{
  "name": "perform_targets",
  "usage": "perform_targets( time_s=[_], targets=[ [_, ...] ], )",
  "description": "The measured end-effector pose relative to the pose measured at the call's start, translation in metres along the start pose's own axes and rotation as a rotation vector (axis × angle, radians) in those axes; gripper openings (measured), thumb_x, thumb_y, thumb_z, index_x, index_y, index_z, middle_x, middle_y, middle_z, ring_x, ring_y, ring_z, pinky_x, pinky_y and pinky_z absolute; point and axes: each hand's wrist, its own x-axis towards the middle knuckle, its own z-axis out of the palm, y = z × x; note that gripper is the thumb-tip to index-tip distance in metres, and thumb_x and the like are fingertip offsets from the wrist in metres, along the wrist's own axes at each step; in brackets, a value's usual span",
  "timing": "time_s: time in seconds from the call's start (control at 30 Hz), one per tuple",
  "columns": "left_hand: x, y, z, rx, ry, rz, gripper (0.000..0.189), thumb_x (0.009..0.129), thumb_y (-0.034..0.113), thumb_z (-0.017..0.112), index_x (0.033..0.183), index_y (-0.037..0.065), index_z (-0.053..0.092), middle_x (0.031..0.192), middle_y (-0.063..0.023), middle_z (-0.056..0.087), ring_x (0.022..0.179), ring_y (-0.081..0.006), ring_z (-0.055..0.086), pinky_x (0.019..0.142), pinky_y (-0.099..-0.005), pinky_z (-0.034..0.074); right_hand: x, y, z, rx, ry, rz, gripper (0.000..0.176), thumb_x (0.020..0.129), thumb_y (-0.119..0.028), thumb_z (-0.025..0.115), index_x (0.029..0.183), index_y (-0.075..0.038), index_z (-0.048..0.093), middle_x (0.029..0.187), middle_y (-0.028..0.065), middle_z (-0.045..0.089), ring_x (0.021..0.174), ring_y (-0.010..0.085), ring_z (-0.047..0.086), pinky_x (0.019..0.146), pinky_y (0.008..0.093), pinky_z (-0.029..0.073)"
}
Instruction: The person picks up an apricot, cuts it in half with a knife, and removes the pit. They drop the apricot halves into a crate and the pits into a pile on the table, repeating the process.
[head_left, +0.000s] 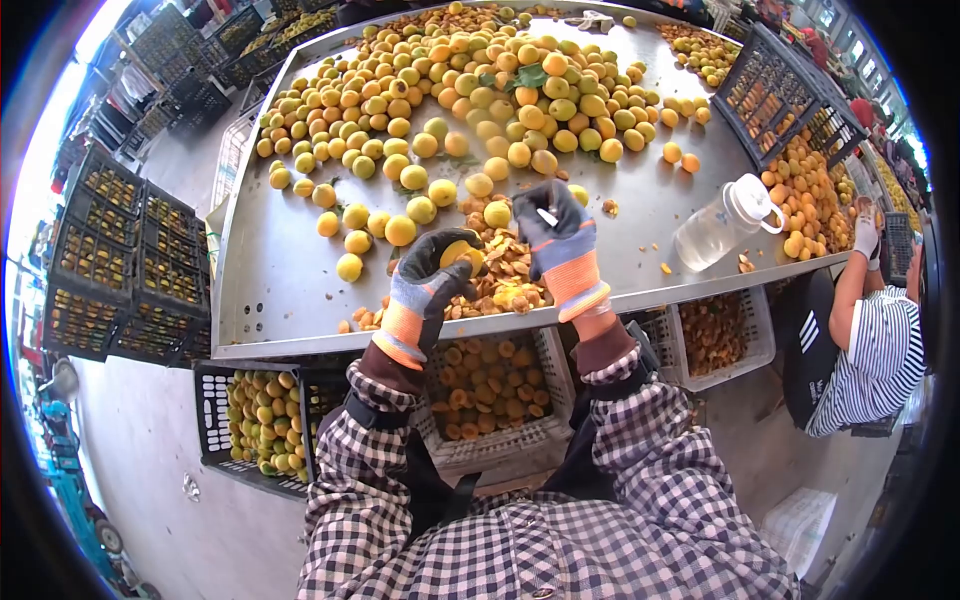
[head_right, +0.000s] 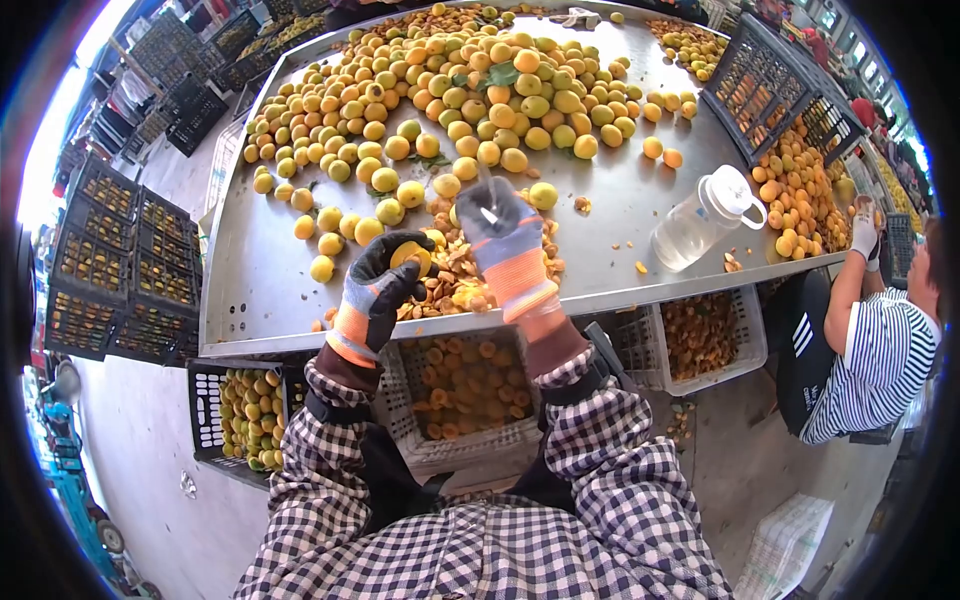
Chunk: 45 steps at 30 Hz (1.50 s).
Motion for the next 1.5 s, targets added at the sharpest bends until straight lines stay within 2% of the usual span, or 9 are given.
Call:
perform_targets(
  time_s=[0.07, 0.17, 0.33, 0.53, 0.63, 0.8, 1.1, 1.33, 1.5],
  targets=[
    [-0.006, 0.004, 0.009, -0.051, -0.007, -0.036, 0.037, 0.090, 0.011, 0.061, 0.125, 0.002, 0.054, 0.109, -0.0069, 0.063, 0.083, -0.0142, 0.063, 0.066, -0.0245, 0.051, -0.002, -0.022, 0.000, 0.324, 0.051, 0.170, 0.009, 0.092, -0.012, 0.064, 0.092, -0.004, 0.060, 0.068, 0.0028, 0.059, 0.047, 0.0062, 0.048, 0.039, 0.0219, 0.038],
    [-0.010, 0.002, 0.019, -0.015, -0.034, -0.167, 0.040, 0.087, 0.008, 0.061, 0.127, 0.006, 0.055, 0.098, -0.0025, 0.061, 0.073, -0.0087, 0.059, 0.058, -0.0202, 0.045, -0.003, -0.028, 0.003, 0.568, 0.098, 0.016, 0.014, 0.095, -0.016, 0.060, 0.099, -0.003, 0.057, 0.064, 0.0046, 0.056, 0.038, 0.0085, 0.042, 0.031, 0.0227, 0.033],
    [-0.007, -0.013, 0.021, 0.180, -0.099, -0.081, 0.047, 0.079, 0.001, 0.064, 0.125, 0.005, 0.056, 0.089, 0.0001, 0.058, 0.061, -0.0043, 0.047, 0.054, -0.0167, 0.038, -0.007, -0.039, 0.008, 0.673, 0.151, -0.141, 0.018, 0.097, -0.016, 0.058, 0.107, -0.002, 0.054, 0.067, 0.0063, 0.056, 0.040, 0.0092, 0.043, 0.032, 0.0225, 0.034],
    [-0.005, -0.027, 0.023, 0.328, -0.131, 0.140, 0.041, 0.081, 0.002, 0.065, 0.121, 0.002, 0.056, 0.102, -0.0026, 0.062, 0.092, -0.0099, 0.057, 0.079, -0.0238, 0.047, -0.014, -0.036, 0.012, 0.604, 0.122, -0.148, 0.019, 0.096, -0.016, 0.058, 0.106, -0.001, 0.055, 0.068, 0.0055, 0.058, 0.043, 0.0083, 0.045, 0.034, 0.0207, 0.033],
    [-0.008, -0.018, 0.027, 0.295, -0.135, 0.023, 0.035, 0.081, 0.002, 0.062, 0.116, 0.001, 0.057, 0.108, -0.0046, 0.060, 0.099, -0.0106, 0.056, 0.088, -0.0258, 0.046, -0.018, -0.035, 0.015, 0.491, 0.087, -0.238, 0.026, 0.098, -0.025, 0.056, 0.107, -0.001, 0.054, 0.064, 0.0082, 0.055, 0.042, 0.0092, 0.042, 0.035, 0.0223, 0.035],
    [-0.007, -0.024, 0.034, 0.325, -0.134, 0.112, 0.033, 0.081, 0.001, 0.061, 0.114, 0.001, 0.057, 0.104, -0.0053, 0.061, 0.096, -0.0113, 0.057, 0.087, -0.0266, 0.047, -0.016, -0.031, 0.020, 0.451, 0.070, -0.295, 0.027, 0.099, -0.025, 0.055, 0.110, -0.001, 0.053, 0.063, 0.0072, 0.054, 0.041, 0.0076, 0.041, 0.034, 0.0203, 0.032],
    [-0.002, -0.028, 0.032, 0.367, -0.111, 0.150, 0.030, 0.081, 0.000, 0.060, 0.111, 0.001, 0.057, 0.099, -0.0051, 0.062, 0.092, -0.0117, 0.058, 0.084, -0.0269, 0.048, -0.004, -0.025, 0.018, 0.728, 0.166, -0.026, 0.026, 0.097, -0.023, 0.057, 0.112, -0.002, 0.056, 0.063, 0.0003, 0.054, 0.044, 0.0062, 0.044, 0.036, 0.0200, 0.031],
    [0.003, -0.021, 0.019, 0.314, -0.245, -0.083, 0.031, 0.081, -0.003, 0.060, 0.111, 0.001, 0.057, 0.101, -0.0048, 0.060, 0.092, -0.0103, 0.054, 0.082, -0.0262, 0.047, 0.003, -0.014, 0.019, 0.790, -0.073, 0.156, 0.028, 0.096, -0.025, 0.059, 0.111, -0.001, 0.058, 0.062, -0.0007, 0.053, 0.046, 0.0050, 0.044, 0.039, 0.0190, 0.033],
    [0.010, -0.024, 0.012, 0.338, -0.320, -0.003, 0.030, 0.081, -0.002, 0.061, 0.110, 0.001, 0.057, 0.102, -0.0047, 0.060, 0.093, -0.0100, 0.054, 0.082, -0.0263, 0.047, 0.005, -0.008, 0.026, 0.732, -0.070, 0.185, 0.025, 0.096, -0.025, 0.059, 0.108, -0.002, 0.060, 0.060, -0.0013, 0.051, 0.045, 0.0052, 0.042, 0.039, 0.0193, 0.030]
  ],
)
